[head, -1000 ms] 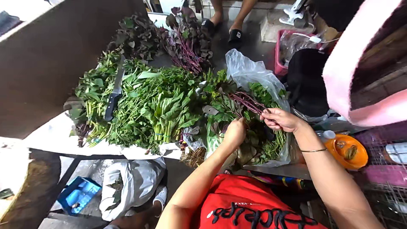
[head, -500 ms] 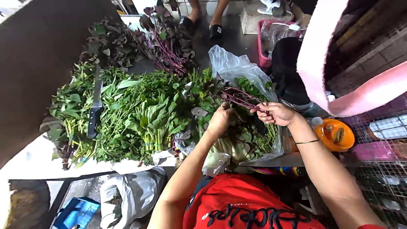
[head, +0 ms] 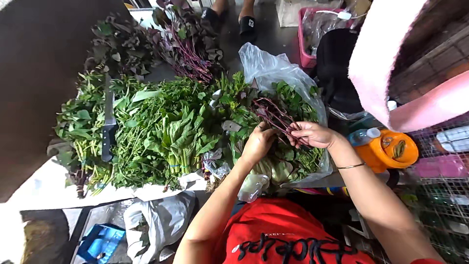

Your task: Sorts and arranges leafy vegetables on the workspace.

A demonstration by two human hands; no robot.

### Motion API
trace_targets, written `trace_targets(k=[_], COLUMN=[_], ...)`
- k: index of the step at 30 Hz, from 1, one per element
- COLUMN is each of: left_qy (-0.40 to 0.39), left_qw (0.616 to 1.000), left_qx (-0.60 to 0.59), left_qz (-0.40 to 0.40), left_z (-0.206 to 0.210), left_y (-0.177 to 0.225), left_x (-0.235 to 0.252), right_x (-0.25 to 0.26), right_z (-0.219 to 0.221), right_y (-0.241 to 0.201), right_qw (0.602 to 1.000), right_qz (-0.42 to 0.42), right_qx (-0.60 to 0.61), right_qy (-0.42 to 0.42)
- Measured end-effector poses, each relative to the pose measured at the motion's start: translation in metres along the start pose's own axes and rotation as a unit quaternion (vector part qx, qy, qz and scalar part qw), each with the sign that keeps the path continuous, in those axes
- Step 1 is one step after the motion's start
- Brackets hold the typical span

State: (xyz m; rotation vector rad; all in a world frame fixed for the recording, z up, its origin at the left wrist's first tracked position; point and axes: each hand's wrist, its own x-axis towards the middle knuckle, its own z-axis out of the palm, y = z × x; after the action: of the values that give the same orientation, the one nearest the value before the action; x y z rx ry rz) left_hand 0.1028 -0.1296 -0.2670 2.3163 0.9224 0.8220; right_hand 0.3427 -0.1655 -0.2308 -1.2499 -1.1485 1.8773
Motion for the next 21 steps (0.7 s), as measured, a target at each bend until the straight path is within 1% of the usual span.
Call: trace_targets(k=[2,5,9,13,16,19,21], left_qy=[-0.003,-0.003,0.028,0.042,0.046,0.061,0.08], left_qw=[1.0,1.0,0.999,0.998,0.998,0.998,0.996], left_qx=[-0.008,-0.02,-0.032,-0.028,-0.015,-0.012,-0.039], left_qz=[0.003,0.012,0.029,0.036,0.032,0.021,0.024], left_z=[0.002,0.003,0.008,0.014,0.015,0.015,0.012], left_y=[0.002,0.011,0.02,0.012,0.01,0.01,0.009], left_x=[-0.004,-0.012,-0.02,-0.022,-0.023,-0.02,-0.013], right_x=[0.0,0.001,0.003,0.007,0.007,0.002,0.002], right_z=[0.007,0.015,0.034,0.054,0.064,0.076,0.073], right_y=[0.0,0.001,0.004,0.008,0.009,0.006,0.0], right_qw=[1.0,1.0,0.997,0.99,0.978,0.945,0.925], right_qz=[0.008,-0.006,-0.025,0.0,0.038,0.067,0.061], right_qx=[0.008,0.016,-0.012,-0.023,-0.103,-0.239,-0.307], right_qy=[-0.003,0.006,0.073,0.142,0.179,0.213,0.216])
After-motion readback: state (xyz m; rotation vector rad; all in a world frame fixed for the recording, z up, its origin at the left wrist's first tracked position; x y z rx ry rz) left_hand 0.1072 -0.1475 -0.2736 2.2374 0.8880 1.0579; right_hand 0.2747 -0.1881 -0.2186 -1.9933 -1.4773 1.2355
